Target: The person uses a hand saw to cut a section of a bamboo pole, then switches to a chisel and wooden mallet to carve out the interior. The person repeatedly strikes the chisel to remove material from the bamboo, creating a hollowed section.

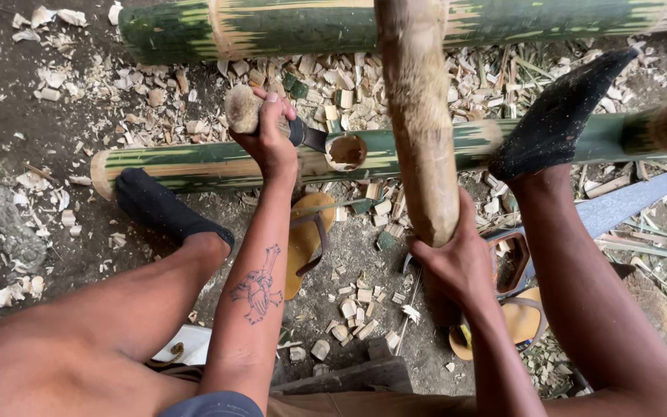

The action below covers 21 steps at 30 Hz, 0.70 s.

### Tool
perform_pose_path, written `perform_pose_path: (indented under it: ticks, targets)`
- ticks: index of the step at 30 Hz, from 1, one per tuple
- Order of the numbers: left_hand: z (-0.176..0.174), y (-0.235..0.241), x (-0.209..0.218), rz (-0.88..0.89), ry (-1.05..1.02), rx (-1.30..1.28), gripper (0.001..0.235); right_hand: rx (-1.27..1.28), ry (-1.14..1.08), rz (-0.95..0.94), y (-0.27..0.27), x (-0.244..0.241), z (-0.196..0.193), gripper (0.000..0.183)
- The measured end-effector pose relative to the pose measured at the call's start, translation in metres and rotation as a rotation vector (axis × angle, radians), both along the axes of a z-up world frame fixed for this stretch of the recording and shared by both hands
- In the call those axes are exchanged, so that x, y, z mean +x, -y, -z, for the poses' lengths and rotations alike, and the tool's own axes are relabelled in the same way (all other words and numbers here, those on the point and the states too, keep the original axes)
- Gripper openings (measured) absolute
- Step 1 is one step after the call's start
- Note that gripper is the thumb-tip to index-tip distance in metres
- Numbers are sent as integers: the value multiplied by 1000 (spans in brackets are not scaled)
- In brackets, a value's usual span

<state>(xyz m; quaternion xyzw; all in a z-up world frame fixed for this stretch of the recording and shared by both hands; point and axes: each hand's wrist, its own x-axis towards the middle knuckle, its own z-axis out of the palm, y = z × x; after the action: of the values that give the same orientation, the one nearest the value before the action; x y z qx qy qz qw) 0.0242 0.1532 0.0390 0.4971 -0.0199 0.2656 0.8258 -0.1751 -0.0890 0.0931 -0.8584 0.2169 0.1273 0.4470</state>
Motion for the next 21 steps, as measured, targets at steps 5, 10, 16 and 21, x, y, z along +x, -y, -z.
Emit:
perform_pose_path:
  ticks: [5, 10, 16, 21]
  targets:
    - [0, 1, -5, -24, -25, 1, 5, -51, 138, -6, 5, 5, -42, 107]
    - [0, 1, -3, -20, -12, -3, 7, -53, 267, -30, 7, 6, -64, 104]
    - [3, 0, -2, -32, -4, 75, 4, -16, 289, -45, 4, 5, -77, 103]
    - [4, 3, 5, 73, -35, 186, 4, -37, 344, -103, 6, 7, -85, 103]
